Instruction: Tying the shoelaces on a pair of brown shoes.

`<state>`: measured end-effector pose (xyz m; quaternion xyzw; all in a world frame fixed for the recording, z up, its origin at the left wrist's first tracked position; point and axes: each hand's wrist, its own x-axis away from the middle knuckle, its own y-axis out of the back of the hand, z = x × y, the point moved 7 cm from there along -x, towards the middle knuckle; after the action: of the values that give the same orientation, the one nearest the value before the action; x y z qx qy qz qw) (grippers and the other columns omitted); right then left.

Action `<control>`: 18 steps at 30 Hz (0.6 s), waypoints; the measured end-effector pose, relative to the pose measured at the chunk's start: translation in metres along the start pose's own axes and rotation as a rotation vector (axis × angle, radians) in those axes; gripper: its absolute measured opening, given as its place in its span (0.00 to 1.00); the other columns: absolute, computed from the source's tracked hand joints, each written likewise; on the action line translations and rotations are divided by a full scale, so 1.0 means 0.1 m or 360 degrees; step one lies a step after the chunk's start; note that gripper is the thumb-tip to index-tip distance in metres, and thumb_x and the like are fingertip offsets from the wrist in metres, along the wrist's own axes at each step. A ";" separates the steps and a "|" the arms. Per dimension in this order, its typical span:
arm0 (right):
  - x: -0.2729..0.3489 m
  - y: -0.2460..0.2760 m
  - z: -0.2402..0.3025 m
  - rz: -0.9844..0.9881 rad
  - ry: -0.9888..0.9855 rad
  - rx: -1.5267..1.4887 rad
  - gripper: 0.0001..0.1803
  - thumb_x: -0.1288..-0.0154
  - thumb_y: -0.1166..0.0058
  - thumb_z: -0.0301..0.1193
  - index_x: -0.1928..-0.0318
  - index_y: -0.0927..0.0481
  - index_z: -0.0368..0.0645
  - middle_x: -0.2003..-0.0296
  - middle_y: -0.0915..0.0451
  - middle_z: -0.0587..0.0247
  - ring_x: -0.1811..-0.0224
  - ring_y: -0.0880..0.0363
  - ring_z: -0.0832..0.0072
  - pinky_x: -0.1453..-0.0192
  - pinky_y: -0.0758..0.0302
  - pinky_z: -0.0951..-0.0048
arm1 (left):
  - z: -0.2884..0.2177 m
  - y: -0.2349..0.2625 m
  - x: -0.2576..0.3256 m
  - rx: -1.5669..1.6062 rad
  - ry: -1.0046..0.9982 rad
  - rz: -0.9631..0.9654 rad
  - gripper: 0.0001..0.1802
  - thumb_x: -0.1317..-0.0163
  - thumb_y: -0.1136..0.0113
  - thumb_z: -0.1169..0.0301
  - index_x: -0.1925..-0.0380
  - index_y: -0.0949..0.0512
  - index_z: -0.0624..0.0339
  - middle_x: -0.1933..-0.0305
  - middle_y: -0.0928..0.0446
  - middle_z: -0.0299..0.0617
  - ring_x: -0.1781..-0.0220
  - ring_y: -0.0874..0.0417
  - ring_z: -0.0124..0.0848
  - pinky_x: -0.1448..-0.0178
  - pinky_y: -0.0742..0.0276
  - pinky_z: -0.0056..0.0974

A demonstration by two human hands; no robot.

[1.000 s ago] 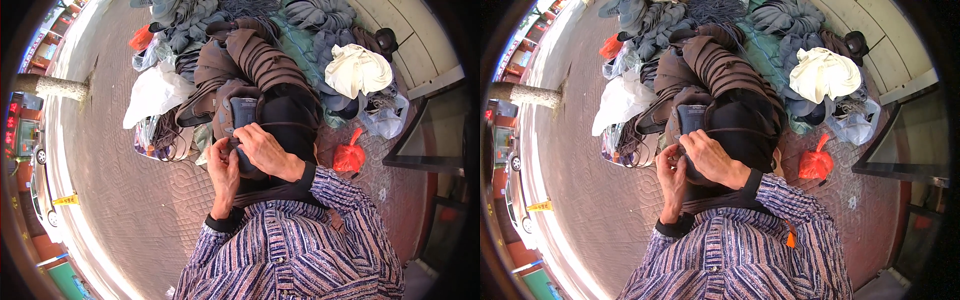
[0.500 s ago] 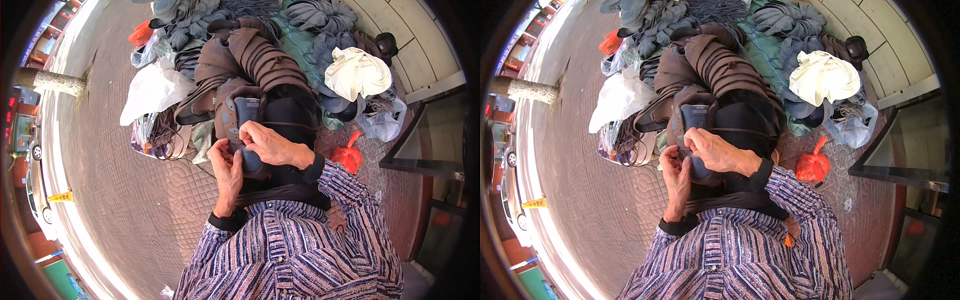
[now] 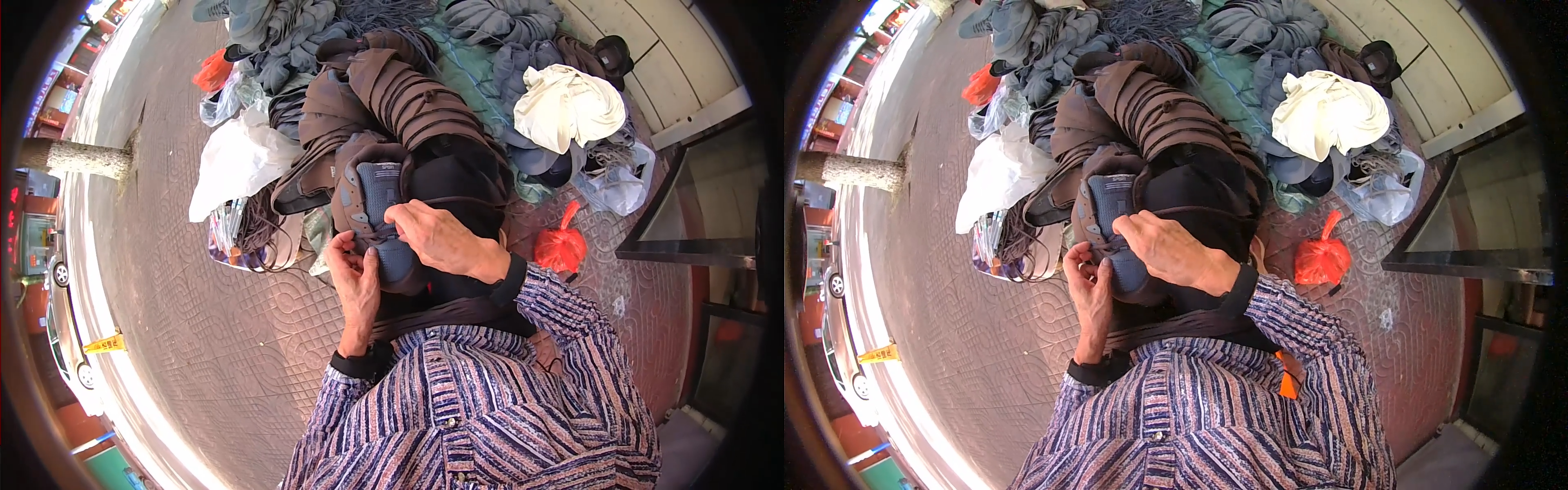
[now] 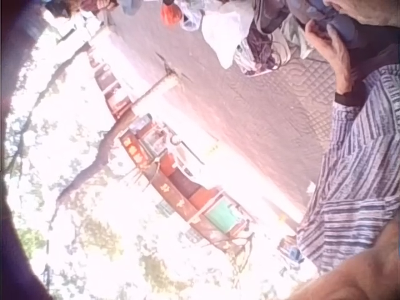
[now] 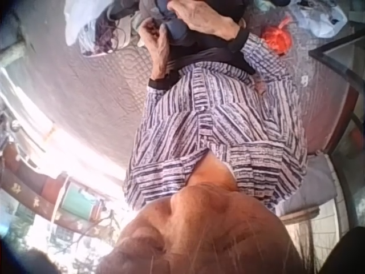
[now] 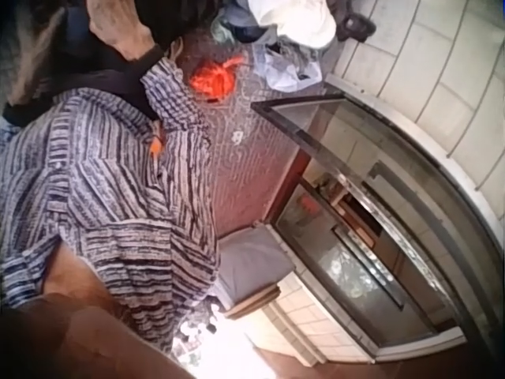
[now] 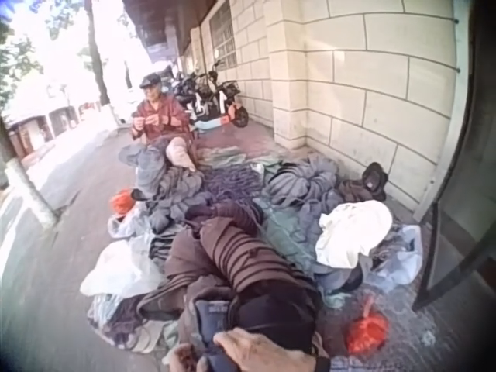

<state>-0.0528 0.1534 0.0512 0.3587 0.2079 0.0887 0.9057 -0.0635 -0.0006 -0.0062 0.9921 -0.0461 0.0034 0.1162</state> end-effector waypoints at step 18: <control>0.05 0.30 -0.19 -0.0120 0.0051 0.0636 0.05 0.48 0.45 0.24 0.67 0.24 0.43 0.70 0.30 0.63 0.61 0.33 0.66 0.56 0.34 0.68 | -0.51 0.24 -0.44 -0.1413 -0.0627 0.0838 0.10 0.42 0.45 0.79 0.61 0.31 0.61 0.63 0.32 0.51 0.63 0.24 0.48 0.66 0.26 0.46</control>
<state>-0.0565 0.1887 0.0580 0.5217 0.2492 0.0174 0.8157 -0.1094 -0.0085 0.0480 0.7846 -0.3106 -0.1731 0.5079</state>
